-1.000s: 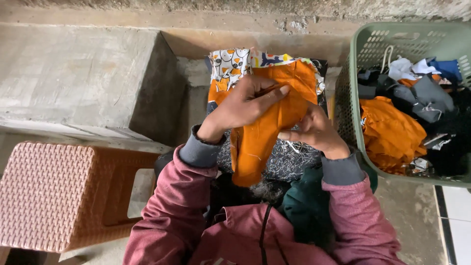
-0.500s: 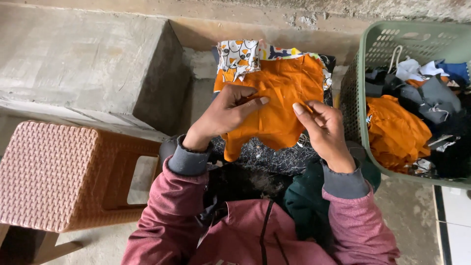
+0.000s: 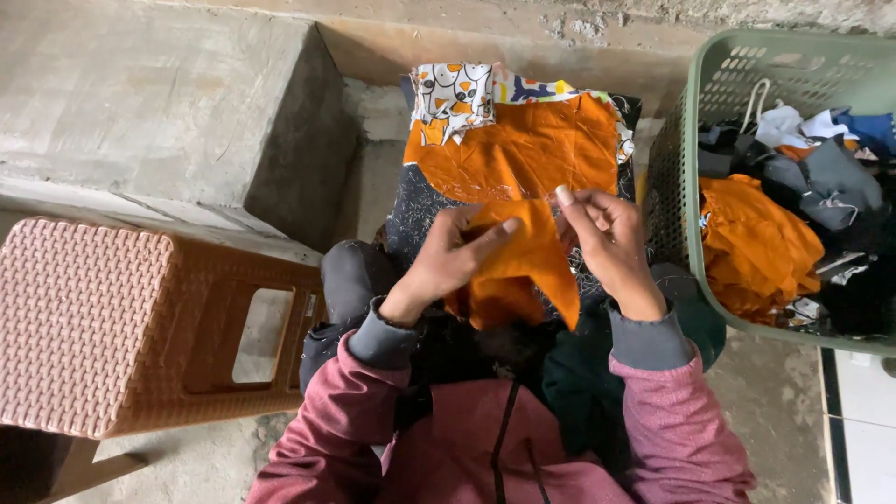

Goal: Trimming loose threads from fabric scraps using a thread snipper

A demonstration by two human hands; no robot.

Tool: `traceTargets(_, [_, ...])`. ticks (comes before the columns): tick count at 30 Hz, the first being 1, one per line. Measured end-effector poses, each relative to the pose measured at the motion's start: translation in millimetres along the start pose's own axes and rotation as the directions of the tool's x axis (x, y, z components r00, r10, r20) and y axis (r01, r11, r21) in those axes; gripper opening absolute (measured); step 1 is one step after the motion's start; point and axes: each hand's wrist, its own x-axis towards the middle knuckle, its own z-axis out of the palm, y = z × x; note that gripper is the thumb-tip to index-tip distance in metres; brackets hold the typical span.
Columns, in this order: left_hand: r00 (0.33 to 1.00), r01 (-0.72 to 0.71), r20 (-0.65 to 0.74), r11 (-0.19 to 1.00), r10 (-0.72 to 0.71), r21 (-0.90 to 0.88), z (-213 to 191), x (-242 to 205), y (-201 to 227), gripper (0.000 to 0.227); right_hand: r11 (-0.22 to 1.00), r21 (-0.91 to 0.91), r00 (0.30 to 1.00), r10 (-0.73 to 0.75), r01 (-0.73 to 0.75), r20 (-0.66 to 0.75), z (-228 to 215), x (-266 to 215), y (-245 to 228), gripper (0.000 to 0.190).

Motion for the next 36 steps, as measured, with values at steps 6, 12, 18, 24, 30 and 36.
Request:
traceTargets(6, [0.993,0.005,-0.117,0.999,0.001,0.048,-27,14,-3,0.038,0.857,-0.502,0.976,0.194,-0.118,0.102,-27,11,123,0.023])
traceTargets(12, [0.99,0.007,-0.14,0.997,0.004,0.079,-39,29,-9,0.039,0.652,-0.747,0.93,0.342,-0.129,0.138,-15,8,166,0.038])
traceTargets(18, [0.963,0.041,-0.269,0.991,-0.005,0.13,-53,30,-38,0.036,0.681,-0.732,0.963,0.197,0.0,0.183,-14,16,203,0.029])
traceTargets(24, [0.902,0.145,-0.428,0.974,-0.059,0.171,-79,4,-94,0.033,0.751,-0.654,0.941,0.282,-0.095,0.187,-20,23,224,0.022])
traceTargets(30, [0.785,0.074,-0.616,0.979,0.061,0.191,-84,-21,-56,0.03,0.831,-0.551,0.924,0.265,-0.074,0.275,-24,21,182,0.012])
traceTargets(36, [0.697,-0.055,-0.651,0.928,0.3,0.369,-92,-47,11,0.029,0.857,-0.513,0.944,0.131,0.046,0.302,-30,21,131,0.011])
